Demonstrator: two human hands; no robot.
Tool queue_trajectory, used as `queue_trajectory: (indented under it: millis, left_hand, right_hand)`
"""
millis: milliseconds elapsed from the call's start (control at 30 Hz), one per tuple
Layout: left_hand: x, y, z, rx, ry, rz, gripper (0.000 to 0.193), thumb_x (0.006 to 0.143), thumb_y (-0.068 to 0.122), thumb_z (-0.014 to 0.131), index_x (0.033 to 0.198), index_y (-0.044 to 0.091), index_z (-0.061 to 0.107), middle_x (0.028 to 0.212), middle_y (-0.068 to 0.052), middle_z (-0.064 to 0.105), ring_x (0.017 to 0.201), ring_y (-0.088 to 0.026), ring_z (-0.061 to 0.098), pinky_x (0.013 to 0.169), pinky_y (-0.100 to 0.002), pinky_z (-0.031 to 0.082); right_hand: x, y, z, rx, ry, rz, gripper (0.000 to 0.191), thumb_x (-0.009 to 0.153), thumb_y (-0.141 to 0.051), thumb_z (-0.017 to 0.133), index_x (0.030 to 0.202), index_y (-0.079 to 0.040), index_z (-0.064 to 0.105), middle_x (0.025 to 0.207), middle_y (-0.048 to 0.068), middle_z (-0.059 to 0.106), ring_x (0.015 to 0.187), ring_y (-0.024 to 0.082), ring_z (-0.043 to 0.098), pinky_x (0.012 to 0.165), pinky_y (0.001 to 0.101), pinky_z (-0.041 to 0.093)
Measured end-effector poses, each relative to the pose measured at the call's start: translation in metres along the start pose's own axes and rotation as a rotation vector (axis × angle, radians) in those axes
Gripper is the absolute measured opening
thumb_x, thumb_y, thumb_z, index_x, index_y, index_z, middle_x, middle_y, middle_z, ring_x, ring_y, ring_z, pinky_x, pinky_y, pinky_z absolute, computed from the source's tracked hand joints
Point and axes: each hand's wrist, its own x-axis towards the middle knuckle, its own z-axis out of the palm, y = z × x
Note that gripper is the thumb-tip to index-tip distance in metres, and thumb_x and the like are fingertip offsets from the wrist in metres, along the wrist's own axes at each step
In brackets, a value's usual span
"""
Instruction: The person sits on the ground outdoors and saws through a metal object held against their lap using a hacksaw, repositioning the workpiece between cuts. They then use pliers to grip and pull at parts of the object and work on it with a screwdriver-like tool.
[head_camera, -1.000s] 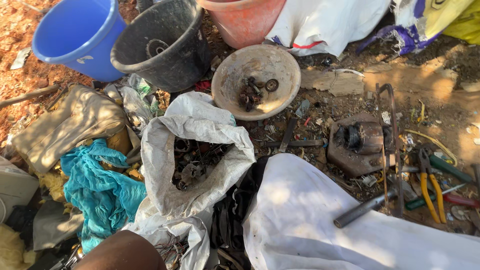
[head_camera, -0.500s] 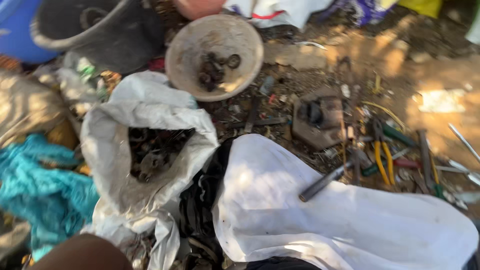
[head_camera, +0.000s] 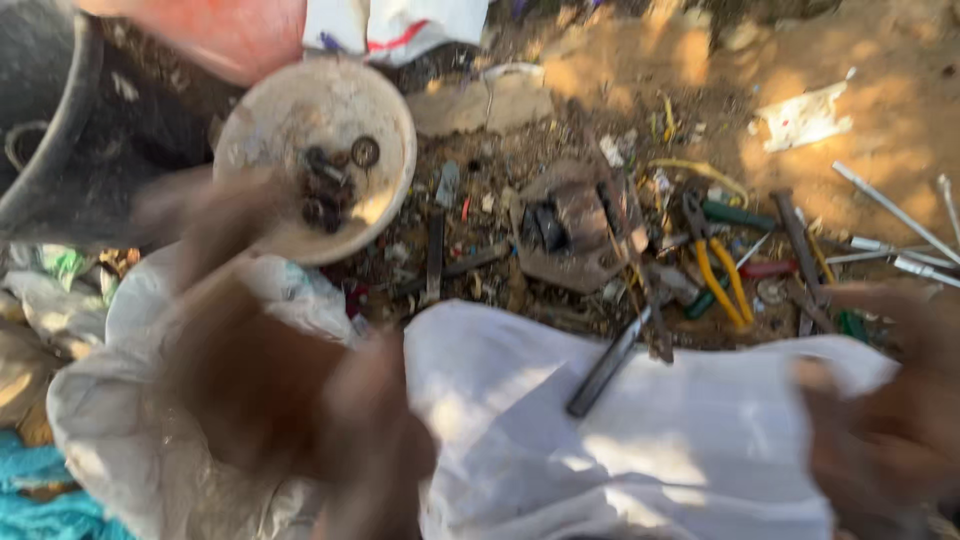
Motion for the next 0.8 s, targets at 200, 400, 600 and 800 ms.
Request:
queue_trajectory:
  millis: [200, 400, 600, 800]
  left_hand:
    - [-0.229, -0.087, 0.074, 0.337, -1.447, -0.815, 0.098, 0.074, 0.044, 0.088, 0.146, -0.001, 0.039, 0.15, -0.025, 0.042, 0.143, -0.047, 0.027, 0.116, -0.061, 0.023]
    - [-0.279, -0.115, 0.087, 0.439, -1.707, -0.655, 0.126, 0.066, 0.054, 0.091, 0.153, -0.006, 0.023, 0.16, -0.024, 0.031, 0.154, -0.042, 0.02, 0.122, -0.065, 0.018]
    - [-0.285, -0.119, 0.109, 0.378, -1.765, -0.77, 0.138, 0.061, 0.065, 0.089, 0.155, -0.002, 0.012, 0.16, -0.024, 0.023, 0.152, -0.04, 0.017, 0.122, -0.061, 0.013]
    - [-0.327, -0.121, 0.118, 0.16, -1.171, -0.976, 0.068, 0.1, 0.048, 0.045, 0.141, -0.005, 0.058, 0.15, -0.028, 0.054, 0.14, -0.044, 0.05, 0.119, -0.058, 0.037]
  right_hand:
    - [-0.053, 0.085, 0.04, -0.369, -0.256, 0.443, 0.068, 0.086, -0.037, 0.075, 0.14, 0.0, 0.057, 0.125, 0.019, 0.068, 0.118, 0.029, 0.065, 0.1, 0.0394, 0.049]
    - [-0.088, 0.14, 0.061, -0.125, -0.392, 0.571, 0.066, 0.09, -0.038, 0.069, 0.143, 0.0, 0.055, 0.125, 0.02, 0.071, 0.118, 0.028, 0.066, 0.1, 0.0398, 0.049]
    - [-0.094, 0.157, 0.089, 0.138, -0.334, 0.773, 0.052, 0.102, -0.033, 0.057, 0.141, 0.001, 0.062, 0.079, 0.011, 0.066, 0.07, 0.016, 0.059, 0.065, 0.031, 0.051]
    - [-0.087, 0.15, 0.088, 0.569, -0.241, 0.678, 0.053, 0.105, -0.027, 0.052, 0.149, 0.004, 0.049, 0.077, 0.0, 0.056, 0.07, 0.008, 0.05, 0.057, 0.0232, 0.038]
